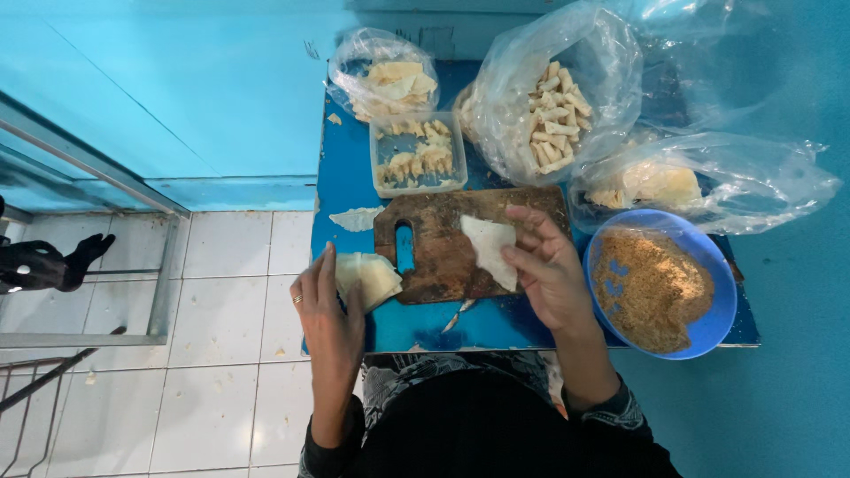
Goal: The person takes thin square dough wrappers from a stack, places a portion of brown filling on a wrapper, folds the wrapper over the filling by hand on a cutting board, and sets the folded piece aside with finished pieces. They repeat this folding cycle continuously, occasionally reaching into the blue bowl of filling.
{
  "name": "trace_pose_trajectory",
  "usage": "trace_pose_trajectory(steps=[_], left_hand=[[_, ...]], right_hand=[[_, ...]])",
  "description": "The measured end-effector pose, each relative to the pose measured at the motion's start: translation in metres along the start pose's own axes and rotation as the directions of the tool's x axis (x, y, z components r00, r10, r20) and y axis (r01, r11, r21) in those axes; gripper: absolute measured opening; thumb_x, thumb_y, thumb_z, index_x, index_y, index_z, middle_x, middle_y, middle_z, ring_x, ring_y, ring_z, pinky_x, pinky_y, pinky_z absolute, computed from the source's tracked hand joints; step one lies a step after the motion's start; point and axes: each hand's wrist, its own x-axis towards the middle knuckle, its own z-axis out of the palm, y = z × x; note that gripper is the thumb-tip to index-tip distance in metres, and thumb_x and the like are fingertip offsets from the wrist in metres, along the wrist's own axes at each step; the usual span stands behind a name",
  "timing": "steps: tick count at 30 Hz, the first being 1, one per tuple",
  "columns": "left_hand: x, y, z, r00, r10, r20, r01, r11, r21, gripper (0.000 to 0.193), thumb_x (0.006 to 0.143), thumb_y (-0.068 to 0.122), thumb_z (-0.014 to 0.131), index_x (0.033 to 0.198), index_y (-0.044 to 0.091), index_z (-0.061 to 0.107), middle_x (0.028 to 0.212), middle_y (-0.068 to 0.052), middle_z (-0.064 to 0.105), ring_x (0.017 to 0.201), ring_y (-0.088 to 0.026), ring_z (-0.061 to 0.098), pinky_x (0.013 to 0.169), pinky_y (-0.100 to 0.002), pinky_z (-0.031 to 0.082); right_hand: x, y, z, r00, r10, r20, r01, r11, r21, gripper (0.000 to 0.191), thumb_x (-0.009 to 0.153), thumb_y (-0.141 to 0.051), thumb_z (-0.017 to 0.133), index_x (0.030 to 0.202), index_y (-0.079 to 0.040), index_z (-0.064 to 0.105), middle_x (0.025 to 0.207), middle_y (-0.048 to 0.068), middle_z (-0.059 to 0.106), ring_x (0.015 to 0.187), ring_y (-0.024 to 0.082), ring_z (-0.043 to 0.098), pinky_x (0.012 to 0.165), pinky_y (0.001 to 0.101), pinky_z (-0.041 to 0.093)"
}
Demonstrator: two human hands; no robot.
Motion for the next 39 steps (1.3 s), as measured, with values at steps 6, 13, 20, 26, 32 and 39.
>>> trace_pose_trajectory(steps=[6,13,20,26,32,39], left_hand=[[-0.006,0.048,0.007,0.977,0.174,-0.121,-0.202,0.939,-0.28,0.052,0.098,0.012,0.074,0.145,0.009,0.054,0.149,-0.021,0.051,0.134,-0.04,0.057,0.107,-0.043,0.052],[-0.004,0.064,0.033,0.975,0.198,0.102,-0.143,0.906,-0.398,0.051,0.098,0.002,0.066,0.147,0.001,0.053,0.145,-0.022,0.054,0.132,-0.041,0.057,0.106,-0.045,0.052],[-0.016,0.061,0.034,0.952,0.275,0.132,-0.242,0.945,-0.221,0.028,0.09,0.009,0.074,0.116,0.0,0.068,0.134,-0.022,0.057,0.12,-0.041,0.057,0.098,-0.048,0.049],[-0.019,0.07,0.046,0.891,0.437,0.126,-0.424,0.898,-0.116,0.024,0.088,0.019,0.077,0.1,0.0,0.068,0.131,-0.023,0.056,0.126,-0.042,0.051,0.11,-0.06,0.038],[-0.014,0.057,0.047,0.92,0.387,0.068,-0.382,0.922,-0.067,0.021,0.091,0.018,0.075,0.101,0.0,0.067,0.134,-0.021,0.057,0.13,-0.041,0.052,0.113,-0.058,0.037],[-0.022,0.06,0.067,0.899,0.416,0.137,-0.421,0.907,0.007,0.038,0.092,0.027,0.073,0.119,0.0,0.069,0.131,-0.015,0.061,0.129,-0.034,0.054,0.113,-0.063,0.031]], right_hand=[[-0.006,-0.008,0.019,0.998,-0.063,0.012,0.064,0.967,-0.248,0.054,0.093,0.003,0.069,0.144,-0.003,0.052,0.119,0.018,0.073,0.104,0.022,0.071,0.086,0.0333,0.059],[-0.015,0.004,0.054,0.991,-0.041,0.127,0.125,0.621,-0.774,0.061,0.099,-0.007,0.06,0.155,-0.018,0.039,0.131,0.014,0.07,0.117,0.022,0.072,0.09,0.0326,0.061],[0.011,-0.014,0.043,0.893,-0.272,0.358,0.346,-0.093,-0.934,0.027,0.098,-0.013,0.067,0.124,-0.016,0.071,0.115,0.008,0.07,0.107,0.03,0.064,0.089,0.0455,0.054],[0.014,-0.001,0.05,0.869,-0.269,0.415,0.303,-0.374,-0.877,0.018,0.087,-0.023,0.076,0.095,-0.009,0.07,0.107,0.012,0.055,0.103,0.035,0.054,0.082,0.0489,0.047],[0.011,-0.022,0.049,0.89,-0.233,0.391,0.308,-0.322,-0.895,0.025,0.088,-0.025,0.076,0.105,-0.008,0.071,0.105,0.015,0.054,0.104,0.036,0.053,0.085,0.0489,0.046],[0.075,-0.009,0.069,0.792,-0.216,0.571,0.413,-0.501,-0.761,0.034,0.09,-0.002,0.066,0.123,-0.001,0.071,0.11,0.016,0.051,0.109,0.034,0.052,0.087,0.044,0.047]])
